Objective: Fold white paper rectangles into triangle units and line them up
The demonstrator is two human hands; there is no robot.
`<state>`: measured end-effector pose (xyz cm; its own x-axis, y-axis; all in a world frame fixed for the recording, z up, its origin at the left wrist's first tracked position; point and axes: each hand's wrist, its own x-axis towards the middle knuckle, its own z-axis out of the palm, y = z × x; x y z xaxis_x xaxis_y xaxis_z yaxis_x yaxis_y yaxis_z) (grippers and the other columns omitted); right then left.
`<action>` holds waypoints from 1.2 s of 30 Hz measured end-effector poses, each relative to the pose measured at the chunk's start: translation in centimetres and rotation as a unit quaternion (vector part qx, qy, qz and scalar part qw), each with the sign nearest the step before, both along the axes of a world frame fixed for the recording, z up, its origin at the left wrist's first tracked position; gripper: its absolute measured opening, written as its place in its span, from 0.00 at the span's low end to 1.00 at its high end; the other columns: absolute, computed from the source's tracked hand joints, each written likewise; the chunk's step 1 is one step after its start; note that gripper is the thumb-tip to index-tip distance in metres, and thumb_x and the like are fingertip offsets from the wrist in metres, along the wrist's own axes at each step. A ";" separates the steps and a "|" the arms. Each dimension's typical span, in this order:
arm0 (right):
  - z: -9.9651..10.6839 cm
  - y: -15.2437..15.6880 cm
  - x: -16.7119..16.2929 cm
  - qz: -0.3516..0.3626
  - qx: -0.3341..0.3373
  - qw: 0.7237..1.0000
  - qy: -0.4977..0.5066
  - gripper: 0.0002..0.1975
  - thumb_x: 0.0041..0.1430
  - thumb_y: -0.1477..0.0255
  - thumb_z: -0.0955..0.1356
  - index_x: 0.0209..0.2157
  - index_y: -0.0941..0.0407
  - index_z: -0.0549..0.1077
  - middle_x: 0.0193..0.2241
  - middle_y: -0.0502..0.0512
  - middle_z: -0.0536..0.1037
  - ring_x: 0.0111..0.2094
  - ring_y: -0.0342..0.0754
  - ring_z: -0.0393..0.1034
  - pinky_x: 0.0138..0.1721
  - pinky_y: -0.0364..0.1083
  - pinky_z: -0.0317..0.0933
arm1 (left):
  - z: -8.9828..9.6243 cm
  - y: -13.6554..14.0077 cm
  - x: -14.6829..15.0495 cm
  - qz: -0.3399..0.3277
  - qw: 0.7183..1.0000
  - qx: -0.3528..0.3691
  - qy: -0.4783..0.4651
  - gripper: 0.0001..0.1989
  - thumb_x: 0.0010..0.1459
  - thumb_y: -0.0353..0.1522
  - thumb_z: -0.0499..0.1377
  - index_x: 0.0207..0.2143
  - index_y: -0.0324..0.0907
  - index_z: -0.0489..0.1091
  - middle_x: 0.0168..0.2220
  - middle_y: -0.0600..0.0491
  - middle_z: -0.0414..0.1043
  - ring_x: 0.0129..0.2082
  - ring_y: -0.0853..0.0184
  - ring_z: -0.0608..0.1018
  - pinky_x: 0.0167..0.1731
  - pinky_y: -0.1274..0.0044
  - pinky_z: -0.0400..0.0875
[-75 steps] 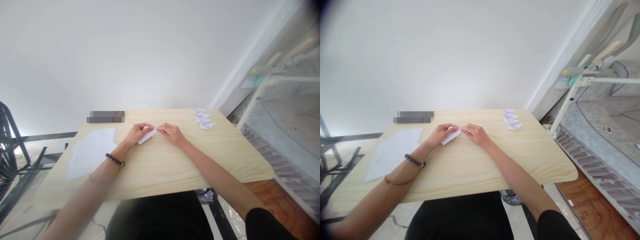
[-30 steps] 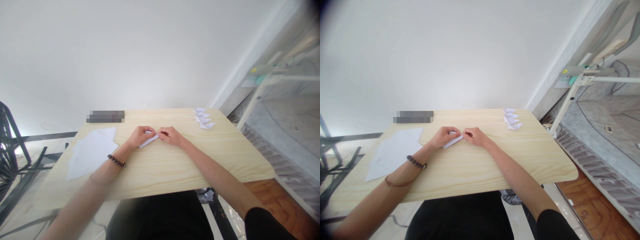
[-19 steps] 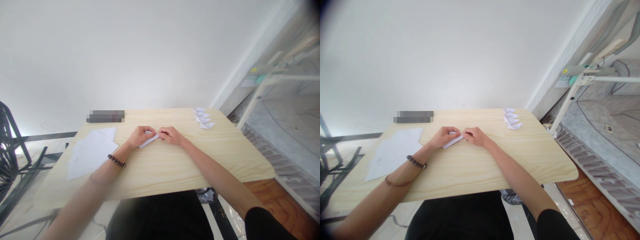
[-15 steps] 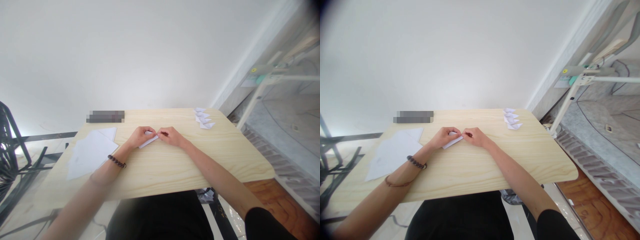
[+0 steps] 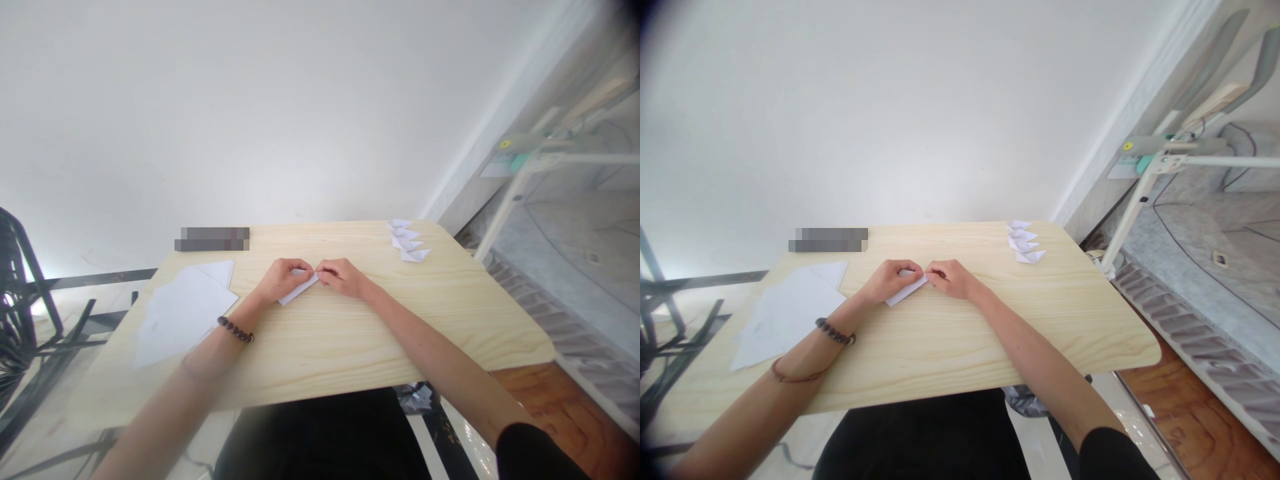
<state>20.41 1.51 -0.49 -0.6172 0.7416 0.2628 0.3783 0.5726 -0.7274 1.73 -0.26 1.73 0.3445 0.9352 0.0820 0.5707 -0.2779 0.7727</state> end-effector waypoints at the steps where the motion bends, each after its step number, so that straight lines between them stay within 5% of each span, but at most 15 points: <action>1: 0.0 0.0 0.0 -0.003 0.005 1.000 0.002 0.09 0.53 0.71 0.60 0.28 0.60 0.69 0.20 0.48 0.68 0.21 0.37 0.57 0.25 0.38 0.51 | 0.0 0.0 0.0 0.000 1.000 -0.002 -0.003 0.19 0.49 0.43 0.51 0.30 0.37 0.72 0.22 0.55 0.69 0.20 0.73 0.65 0.18 0.82 0.56; 36: 0.1 -0.1 -0.2 -0.015 0.040 0.999 0.009 0.11 0.54 0.69 0.59 0.27 0.60 0.69 0.22 0.49 0.67 0.23 0.37 0.57 0.26 0.38 0.51 | -0.1 0.1 0.0 0.013 1.000 -0.021 -0.010 0.19 0.48 0.45 0.53 0.30 0.37 0.71 0.22 0.54 0.68 0.19 0.73 0.64 0.17 0.83 0.56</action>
<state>20.22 1.41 -0.44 -0.5898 0.7360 0.3325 0.3842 0.6178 -0.6861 1.78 -0.12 1.58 0.3195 0.9463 0.0486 0.5614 -0.2304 0.7948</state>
